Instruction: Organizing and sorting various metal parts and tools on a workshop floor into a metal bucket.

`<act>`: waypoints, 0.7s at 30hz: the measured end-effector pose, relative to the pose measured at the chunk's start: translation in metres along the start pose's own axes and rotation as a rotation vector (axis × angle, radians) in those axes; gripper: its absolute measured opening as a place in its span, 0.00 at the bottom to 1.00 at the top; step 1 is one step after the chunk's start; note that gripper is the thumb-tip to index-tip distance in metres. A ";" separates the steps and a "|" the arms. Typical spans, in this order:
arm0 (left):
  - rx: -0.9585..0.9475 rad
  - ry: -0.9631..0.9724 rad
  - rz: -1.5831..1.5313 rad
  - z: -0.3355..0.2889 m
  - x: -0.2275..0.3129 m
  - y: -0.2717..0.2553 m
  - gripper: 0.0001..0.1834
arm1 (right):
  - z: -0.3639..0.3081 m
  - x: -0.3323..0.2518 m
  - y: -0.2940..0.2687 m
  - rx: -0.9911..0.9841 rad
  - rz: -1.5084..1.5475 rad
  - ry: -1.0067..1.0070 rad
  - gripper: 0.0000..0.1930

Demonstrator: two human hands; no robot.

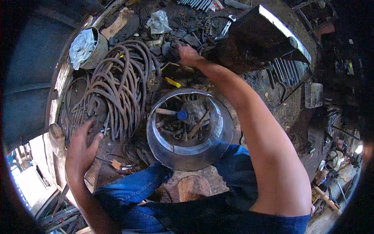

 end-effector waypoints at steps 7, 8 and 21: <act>0.015 0.029 -0.018 -0.002 -0.003 -0.005 0.27 | -0.006 -0.011 -0.082 -0.321 0.276 -0.168 0.19; 0.016 0.012 -0.016 -0.005 -0.004 -0.008 0.27 | -0.022 -0.032 -0.118 -0.369 0.469 -0.218 0.19; 0.007 0.058 -0.056 0.001 0.013 -0.004 0.26 | -0.202 -0.134 -0.221 -0.347 -0.144 -0.806 0.18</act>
Point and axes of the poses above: each hand's wrist, its own z-axis towards the middle knuckle, its own y-axis out of the palm, x = y × z, the point moved 1 cm from there along z, towards the middle knuckle, and after that the axes turned 7 degrees about y, right-handed, at the moved point
